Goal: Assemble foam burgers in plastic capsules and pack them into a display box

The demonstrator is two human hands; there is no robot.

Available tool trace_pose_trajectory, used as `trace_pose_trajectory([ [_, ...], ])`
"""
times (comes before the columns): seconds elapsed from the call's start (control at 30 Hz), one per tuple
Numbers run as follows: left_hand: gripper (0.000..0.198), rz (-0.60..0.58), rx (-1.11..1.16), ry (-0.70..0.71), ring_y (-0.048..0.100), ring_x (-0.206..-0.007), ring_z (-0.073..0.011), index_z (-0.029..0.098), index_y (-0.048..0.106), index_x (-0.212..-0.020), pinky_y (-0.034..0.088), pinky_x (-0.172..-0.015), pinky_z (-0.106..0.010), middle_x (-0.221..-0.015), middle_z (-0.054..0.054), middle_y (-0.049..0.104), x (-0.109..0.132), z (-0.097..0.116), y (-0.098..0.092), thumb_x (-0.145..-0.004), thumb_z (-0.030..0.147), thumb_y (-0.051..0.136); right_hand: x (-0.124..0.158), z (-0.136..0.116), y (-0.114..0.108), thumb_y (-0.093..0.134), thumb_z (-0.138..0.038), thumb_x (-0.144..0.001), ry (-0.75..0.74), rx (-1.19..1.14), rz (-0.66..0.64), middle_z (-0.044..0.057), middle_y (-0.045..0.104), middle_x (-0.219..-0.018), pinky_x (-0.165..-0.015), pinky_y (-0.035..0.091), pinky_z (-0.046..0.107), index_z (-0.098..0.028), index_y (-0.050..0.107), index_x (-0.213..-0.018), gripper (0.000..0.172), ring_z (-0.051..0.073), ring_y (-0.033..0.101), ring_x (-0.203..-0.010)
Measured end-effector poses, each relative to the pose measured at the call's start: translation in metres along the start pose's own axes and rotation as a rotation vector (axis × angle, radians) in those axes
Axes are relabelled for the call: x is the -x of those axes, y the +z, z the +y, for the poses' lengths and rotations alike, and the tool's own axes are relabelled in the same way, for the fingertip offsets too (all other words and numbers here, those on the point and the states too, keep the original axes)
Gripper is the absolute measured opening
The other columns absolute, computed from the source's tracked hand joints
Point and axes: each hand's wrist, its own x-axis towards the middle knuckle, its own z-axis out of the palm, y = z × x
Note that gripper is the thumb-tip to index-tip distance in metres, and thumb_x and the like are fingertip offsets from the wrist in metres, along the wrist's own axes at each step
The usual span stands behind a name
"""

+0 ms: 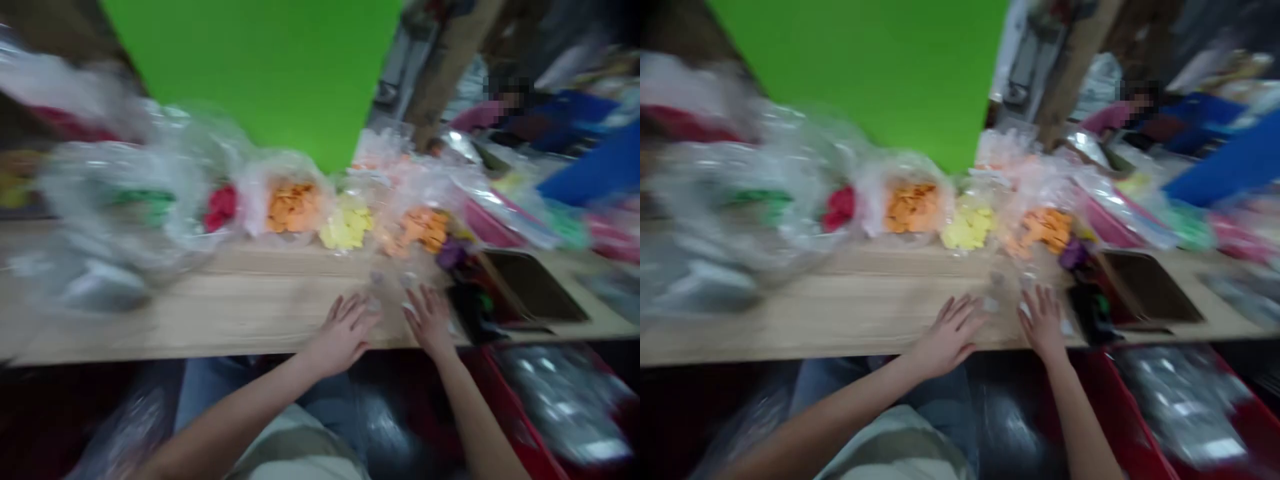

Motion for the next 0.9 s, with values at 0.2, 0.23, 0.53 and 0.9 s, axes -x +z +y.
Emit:
trace_pose_trajectory([
  [0.2,0.039,0.757,-0.489,-0.723,0.029,-0.130,-0.0251,0.019,0.044,-0.124,0.031,-0.102,-0.045,-0.132,-0.014,0.043,0.153,-0.113,-0.124,-0.085,0.023,0.046,-0.039,-0.107,0.024,0.048,-0.024,-0.084,-0.380,-0.532,0.179,0.011,0.058,-0.108,-0.089,0.044,0.044,-0.020,0.059,-0.105,0.024,0.024,0.053,-0.103],
  [0.23,0.045,0.817,-0.615,-0.868,0.025,-0.131,-0.0302,0.017,0.044,-0.125,0.027,-0.102,-0.050,-0.135,-0.017,0.039,0.185,-0.132,-0.148,-0.082,0.029,0.052,-0.047,-0.142,0.022,0.048,-0.023,-0.084,-0.450,-0.614,0.110,0.010,0.059,-0.106,-0.087,0.045,0.043,-0.021,0.059,-0.104,0.023,0.023,0.054,-0.101],
  [0.53,0.017,0.546,-0.641,-0.776,0.052,-0.107,-0.0246,0.020,0.063,-0.090,0.041,-0.094,-0.041,-0.088,-0.006,0.066,0.280,-0.158,-0.225,-0.082,0.031,0.053,-0.121,-0.461,-0.048,0.049,-0.040,-0.083,-0.399,-1.240,-0.454,0.005,0.063,-0.092,-0.069,0.050,0.029,-0.019,0.059,-0.102,0.030,0.015,0.059,-0.080],
  [0.9,0.025,0.478,-0.674,-0.543,0.045,-0.118,-0.0228,0.023,0.059,-0.107,0.031,-0.104,-0.042,-0.112,-0.007,0.060,0.258,-0.143,-0.198,-0.085,0.018,0.047,-0.126,-0.518,-0.037,0.056,-0.043,-0.074,-0.090,-1.538,-0.585,-0.001,0.060,-0.072,-0.051,0.047,0.020,-0.017,0.056,-0.087,0.029,0.012,0.059,-0.064],
])
